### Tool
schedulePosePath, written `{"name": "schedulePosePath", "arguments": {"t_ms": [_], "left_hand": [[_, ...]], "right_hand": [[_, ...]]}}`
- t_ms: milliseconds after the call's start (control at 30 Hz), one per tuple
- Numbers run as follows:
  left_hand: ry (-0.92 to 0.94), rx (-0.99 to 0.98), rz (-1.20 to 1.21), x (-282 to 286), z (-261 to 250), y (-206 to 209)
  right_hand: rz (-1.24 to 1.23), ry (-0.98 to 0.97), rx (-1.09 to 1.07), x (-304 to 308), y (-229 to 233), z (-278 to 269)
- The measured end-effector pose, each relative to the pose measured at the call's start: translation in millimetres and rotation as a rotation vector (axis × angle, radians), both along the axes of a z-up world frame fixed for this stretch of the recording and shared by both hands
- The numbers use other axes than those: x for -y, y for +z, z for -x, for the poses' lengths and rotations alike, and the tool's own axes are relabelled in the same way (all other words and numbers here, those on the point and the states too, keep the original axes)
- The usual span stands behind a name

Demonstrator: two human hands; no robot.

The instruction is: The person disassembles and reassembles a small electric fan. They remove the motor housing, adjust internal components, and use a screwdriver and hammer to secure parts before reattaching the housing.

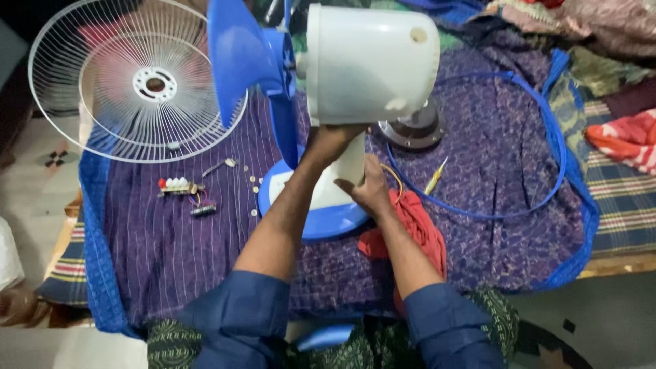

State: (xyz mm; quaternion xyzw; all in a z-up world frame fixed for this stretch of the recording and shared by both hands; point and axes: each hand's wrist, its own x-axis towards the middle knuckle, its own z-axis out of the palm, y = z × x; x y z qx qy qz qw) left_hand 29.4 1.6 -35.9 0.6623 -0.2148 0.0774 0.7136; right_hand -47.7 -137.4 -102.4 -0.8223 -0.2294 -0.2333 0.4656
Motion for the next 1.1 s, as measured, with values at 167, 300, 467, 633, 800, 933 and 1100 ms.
{"name": "schedulePosePath", "arguments": {"t_ms": [167,300,467,633,800,933,1100], "left_hand": [[0.002,-0.05,0.002,1.3,-5.2,-5.0],[0.019,-0.027,0.047,2.6,-2.9,-2.0],[-0.052,-0.05,0.03,-2.9,9.6,15.4],[-0.034,-0.149,-0.081,-9.2,22.4,40.0],[-0.045,-0.158,-0.15,-13.9,26.4,48.5],[-0.067,-0.168,-0.159,-15.6,22.4,45.0],[0.044,-0.21,-0.177,-10.7,22.6,38.0]], "right_hand": [[-0.02,0.004,-0.044,-1.0,4.0,0.1],[-0.027,0.013,-0.04,-2.1,6.2,-0.3],[-0.034,-0.008,-0.092,-2.0,8.4,3.8],[-0.033,-0.01,-0.057,-2.6,9.9,4.0],[-0.03,-0.004,-0.051,-2.1,11.0,5.9],[-0.023,-0.006,-0.088,-1.7,15.1,8.4],[-0.02,0.008,-0.058,-2.1,17.6,10.5]]}}
